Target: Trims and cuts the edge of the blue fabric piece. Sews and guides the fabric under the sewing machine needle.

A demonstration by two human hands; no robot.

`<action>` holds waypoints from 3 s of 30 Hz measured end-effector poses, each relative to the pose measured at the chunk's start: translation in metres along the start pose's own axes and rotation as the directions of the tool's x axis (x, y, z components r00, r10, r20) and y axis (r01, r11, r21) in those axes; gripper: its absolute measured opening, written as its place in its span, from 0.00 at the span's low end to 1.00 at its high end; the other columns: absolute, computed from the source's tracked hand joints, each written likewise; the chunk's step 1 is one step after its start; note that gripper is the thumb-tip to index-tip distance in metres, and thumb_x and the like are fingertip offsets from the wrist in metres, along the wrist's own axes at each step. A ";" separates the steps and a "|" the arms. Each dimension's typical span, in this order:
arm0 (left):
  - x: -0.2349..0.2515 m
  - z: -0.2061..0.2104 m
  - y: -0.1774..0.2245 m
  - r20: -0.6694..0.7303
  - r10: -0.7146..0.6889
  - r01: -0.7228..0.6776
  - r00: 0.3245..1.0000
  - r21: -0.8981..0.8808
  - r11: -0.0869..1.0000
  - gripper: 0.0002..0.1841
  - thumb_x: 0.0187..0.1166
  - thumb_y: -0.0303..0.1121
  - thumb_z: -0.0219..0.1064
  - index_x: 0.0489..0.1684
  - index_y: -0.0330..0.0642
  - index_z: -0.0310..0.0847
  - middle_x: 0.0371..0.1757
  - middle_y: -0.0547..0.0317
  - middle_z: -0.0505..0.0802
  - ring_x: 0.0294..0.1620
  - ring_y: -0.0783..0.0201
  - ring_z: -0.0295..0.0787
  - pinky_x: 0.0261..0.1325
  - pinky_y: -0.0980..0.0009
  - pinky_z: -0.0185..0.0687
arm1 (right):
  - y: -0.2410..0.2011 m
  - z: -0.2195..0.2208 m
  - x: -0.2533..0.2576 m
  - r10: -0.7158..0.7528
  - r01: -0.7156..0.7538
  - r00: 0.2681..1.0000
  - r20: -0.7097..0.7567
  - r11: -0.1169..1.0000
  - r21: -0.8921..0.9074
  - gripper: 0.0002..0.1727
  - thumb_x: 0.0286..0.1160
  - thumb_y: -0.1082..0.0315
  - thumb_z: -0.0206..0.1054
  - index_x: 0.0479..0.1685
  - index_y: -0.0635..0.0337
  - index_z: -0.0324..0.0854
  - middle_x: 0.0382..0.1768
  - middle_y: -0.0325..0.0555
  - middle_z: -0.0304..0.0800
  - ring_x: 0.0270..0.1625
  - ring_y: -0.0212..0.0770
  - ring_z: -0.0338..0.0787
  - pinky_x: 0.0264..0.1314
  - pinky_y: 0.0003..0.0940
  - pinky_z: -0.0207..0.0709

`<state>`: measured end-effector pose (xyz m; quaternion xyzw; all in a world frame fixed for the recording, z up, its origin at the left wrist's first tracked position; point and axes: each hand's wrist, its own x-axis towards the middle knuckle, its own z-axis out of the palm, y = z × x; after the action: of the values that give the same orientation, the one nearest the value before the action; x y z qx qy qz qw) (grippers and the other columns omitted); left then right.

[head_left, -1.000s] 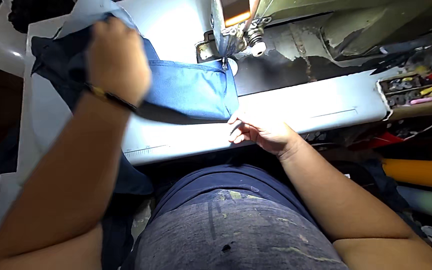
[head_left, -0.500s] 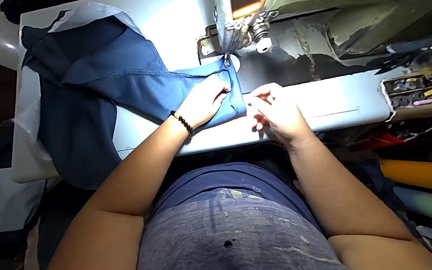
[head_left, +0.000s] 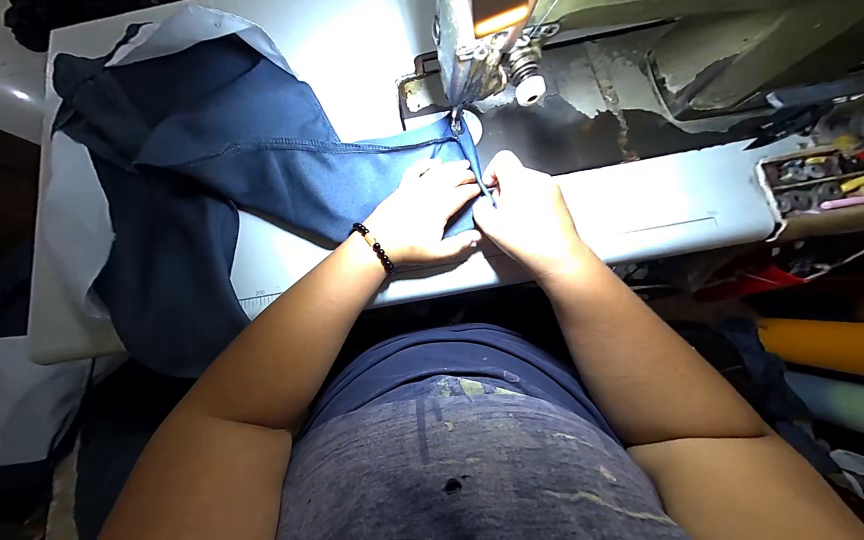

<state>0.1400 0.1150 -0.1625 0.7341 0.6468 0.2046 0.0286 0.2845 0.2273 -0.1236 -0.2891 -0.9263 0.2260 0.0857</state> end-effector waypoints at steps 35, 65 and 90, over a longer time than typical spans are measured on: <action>0.021 -0.005 -0.037 -0.061 -0.129 0.125 0.990 -0.064 0.990 0.21 0.72 0.34 0.63 0.60 0.31 0.85 0.68 0.37 0.84 0.75 0.42 0.78 0.78 0.54 0.71 | 0.004 0.016 0.055 -0.057 0.059 0.998 0.037 0.996 -0.061 0.15 0.80 0.68 0.56 0.55 0.62 0.87 0.54 0.56 0.92 0.61 0.56 0.91 0.57 0.58 0.81; -0.005 -0.092 0.025 -0.126 -0.331 0.349 0.935 0.175 0.920 0.21 0.74 0.21 0.56 0.61 0.40 0.89 0.59 0.42 0.93 0.68 0.45 0.87 0.74 0.50 0.75 | 0.014 0.015 -0.047 -0.073 -0.273 0.954 0.290 0.182 0.945 0.33 0.81 0.77 0.56 0.86 0.55 0.49 0.31 0.43 0.87 0.24 0.34 0.90 0.28 0.26 0.88; 0.022 -0.003 0.016 -0.136 -0.522 0.505 0.842 -0.144 0.851 0.14 0.82 0.43 0.69 0.38 0.39 0.83 0.29 0.55 0.86 0.32 0.58 0.84 0.38 0.58 0.78 | 0.051 0.032 -0.007 -0.603 0.667 0.689 -0.402 0.744 0.026 0.09 0.76 0.74 0.67 0.42 0.61 0.95 0.40 0.55 0.88 0.48 0.52 0.85 0.53 0.39 0.77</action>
<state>0.1561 0.1328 -0.1484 0.5113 0.8084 0.2844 0.0645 0.3069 0.2487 -0.1756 0.0221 -0.9126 0.2019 0.3549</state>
